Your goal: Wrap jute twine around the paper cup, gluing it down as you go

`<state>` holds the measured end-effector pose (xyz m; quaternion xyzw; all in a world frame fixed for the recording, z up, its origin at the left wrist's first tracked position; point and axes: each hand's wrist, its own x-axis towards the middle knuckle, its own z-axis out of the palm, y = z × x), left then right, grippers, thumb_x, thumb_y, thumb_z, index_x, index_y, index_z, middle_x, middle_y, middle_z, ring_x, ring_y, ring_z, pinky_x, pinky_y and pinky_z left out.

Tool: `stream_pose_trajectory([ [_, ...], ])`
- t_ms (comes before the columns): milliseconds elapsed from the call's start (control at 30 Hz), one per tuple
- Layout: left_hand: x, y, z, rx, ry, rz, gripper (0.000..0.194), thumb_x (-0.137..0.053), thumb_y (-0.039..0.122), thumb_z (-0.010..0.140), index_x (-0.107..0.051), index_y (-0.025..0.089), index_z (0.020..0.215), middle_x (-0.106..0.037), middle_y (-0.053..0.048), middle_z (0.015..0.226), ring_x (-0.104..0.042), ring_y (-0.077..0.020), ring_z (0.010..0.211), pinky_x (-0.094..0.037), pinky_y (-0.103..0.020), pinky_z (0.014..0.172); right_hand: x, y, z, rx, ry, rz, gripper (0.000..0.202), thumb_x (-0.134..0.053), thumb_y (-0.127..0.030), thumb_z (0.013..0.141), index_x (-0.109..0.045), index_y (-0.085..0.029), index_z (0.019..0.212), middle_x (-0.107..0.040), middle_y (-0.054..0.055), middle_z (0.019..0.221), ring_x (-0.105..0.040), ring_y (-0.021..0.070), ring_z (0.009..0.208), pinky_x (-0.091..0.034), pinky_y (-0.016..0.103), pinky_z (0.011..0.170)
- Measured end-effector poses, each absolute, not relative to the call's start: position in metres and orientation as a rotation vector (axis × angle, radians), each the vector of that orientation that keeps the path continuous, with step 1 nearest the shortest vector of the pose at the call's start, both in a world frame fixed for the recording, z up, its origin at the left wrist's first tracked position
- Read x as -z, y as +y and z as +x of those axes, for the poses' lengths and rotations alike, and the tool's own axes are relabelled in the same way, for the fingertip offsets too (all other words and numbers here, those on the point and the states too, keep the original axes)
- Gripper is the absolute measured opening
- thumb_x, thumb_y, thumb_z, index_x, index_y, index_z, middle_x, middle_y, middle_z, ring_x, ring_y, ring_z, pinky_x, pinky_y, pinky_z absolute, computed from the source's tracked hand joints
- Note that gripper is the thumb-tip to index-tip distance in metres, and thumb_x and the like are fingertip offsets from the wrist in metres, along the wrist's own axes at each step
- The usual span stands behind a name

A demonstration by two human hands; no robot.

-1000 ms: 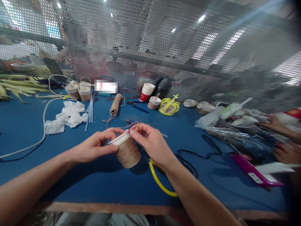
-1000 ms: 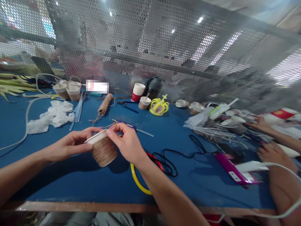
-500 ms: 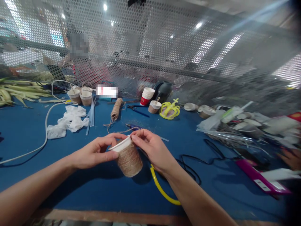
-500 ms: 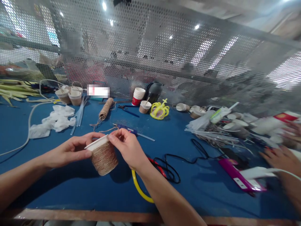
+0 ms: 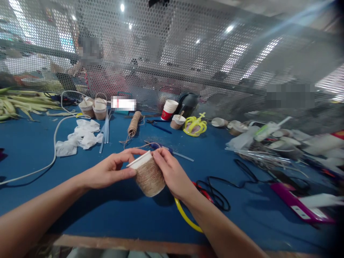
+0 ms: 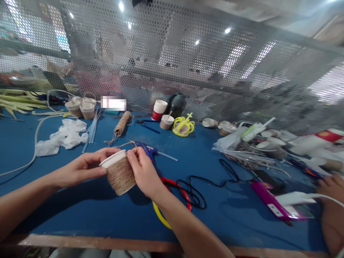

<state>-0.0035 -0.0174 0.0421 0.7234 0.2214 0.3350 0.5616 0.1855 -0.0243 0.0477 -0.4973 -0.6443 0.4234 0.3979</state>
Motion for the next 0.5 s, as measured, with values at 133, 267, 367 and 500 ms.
stream_pose_trajectory([
  [133,-0.039,-0.015,-0.004,-0.83,0.555,1.737,0.015,-0.055,0.029,0.077,-0.052,0.014,0.075,-0.045,-0.011,0.124,-0.037,-0.0248,0.12,-0.025,-0.041,0.1,-0.049,-0.025,0.183,-1.029,-1.666,-1.275,0.022,-0.038,-0.039,0.084,-0.04,-0.02,0.072,-0.039,-0.003,0.065,-0.038,0.0116,0.061,-0.035,0.024,0.057],
  [267,-0.035,-0.012,-0.006,-0.877,0.544,1.735,0.015,-0.061,0.023,0.073,-0.052,0.016,0.082,-0.046,-0.01,0.124,-0.034,-0.0238,0.123,-0.019,-0.043,0.102,-0.049,-0.026,0.183,-1.022,-1.667,-1.266,0.023,-0.039,-0.04,0.084,-0.041,-0.021,0.073,-0.041,-0.003,0.066,-0.039,0.0122,0.061,-0.035,0.025,0.057],
  [367,-0.033,-0.011,-0.007,-0.89,0.518,1.727,0.028,-0.068,0.026,0.066,-0.053,0.017,0.088,-0.046,-0.011,0.124,-0.032,-0.0253,0.124,-0.017,-0.045,0.103,-0.048,-0.024,0.185,-1.086,-1.569,-1.243,0.024,-0.042,-0.042,0.082,-0.042,-0.021,0.071,-0.041,-0.004,0.064,-0.038,0.0114,0.059,-0.035,0.024,0.056],
  [500,-0.03,-0.009,-0.006,-0.94,0.486,1.671,0.046,-0.073,0.034,0.059,-0.052,0.017,0.097,-0.044,-0.012,0.127,-0.034,-0.0279,0.122,-0.017,-0.045,0.103,-0.046,-0.02,0.187,-1.192,-1.392,-1.213,0.024,-0.046,-0.042,0.08,-0.041,-0.021,0.071,-0.041,-0.004,0.063,-0.039,0.0109,0.057,-0.035,0.023,0.054],
])
